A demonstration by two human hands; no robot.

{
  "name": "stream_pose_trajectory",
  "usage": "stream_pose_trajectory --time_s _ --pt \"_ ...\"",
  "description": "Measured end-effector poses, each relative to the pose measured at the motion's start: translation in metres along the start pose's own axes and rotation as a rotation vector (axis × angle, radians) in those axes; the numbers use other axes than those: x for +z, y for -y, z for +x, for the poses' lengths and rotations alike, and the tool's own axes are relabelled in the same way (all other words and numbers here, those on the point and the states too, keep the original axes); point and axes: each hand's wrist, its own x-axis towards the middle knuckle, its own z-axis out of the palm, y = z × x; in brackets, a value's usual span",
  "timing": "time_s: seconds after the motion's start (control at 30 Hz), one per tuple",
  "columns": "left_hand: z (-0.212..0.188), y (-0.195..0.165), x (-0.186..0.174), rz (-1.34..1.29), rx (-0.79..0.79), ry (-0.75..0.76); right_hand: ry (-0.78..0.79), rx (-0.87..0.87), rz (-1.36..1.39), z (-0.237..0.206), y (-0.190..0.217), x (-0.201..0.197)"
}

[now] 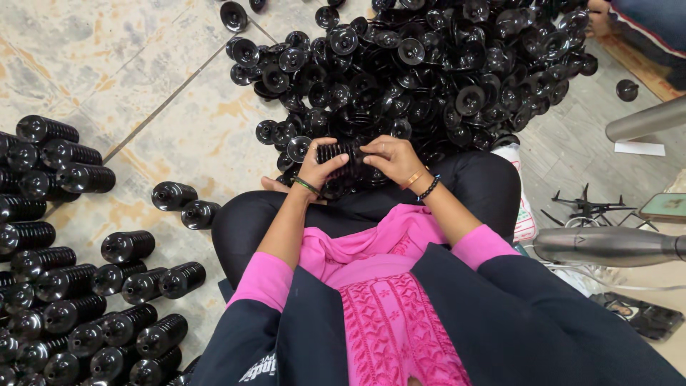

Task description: The person sits on the floor among large piles of black plastic components. They pick up parts one at a time, press and stack them together by hand on their lap, and set the assembled stacks down on the floor beside them, repeating this cycle throughout the episode.

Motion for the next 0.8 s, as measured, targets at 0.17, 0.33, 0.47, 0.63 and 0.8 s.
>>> stream_pose_trajectory --time_s 0.17,0.33,0.47,0.63,0.8 --pt "0.001 0.008 -0.005 0.215 0.139 0.020 -0.117 0.480 0.178 0.002 -0.011 0.013" --pt "0.000 0.006 -0.002 0.189 0.115 0.005 -0.076 0.395 0.338 0.003 -0.022 0.013" --pt "-0.002 -0.002 0.000 -0.008 0.017 0.035 -0.020 0.030 0.154 -0.002 -0.020 0.012" --pt "-0.003 0.000 0.002 -0.008 0.059 0.071 -0.097 0.208 0.210 0.001 -0.023 0.017" --pt "0.005 -0.001 -0.002 -0.081 0.049 -0.149 -0.213 0.321 0.298 0.017 -0.033 0.037"
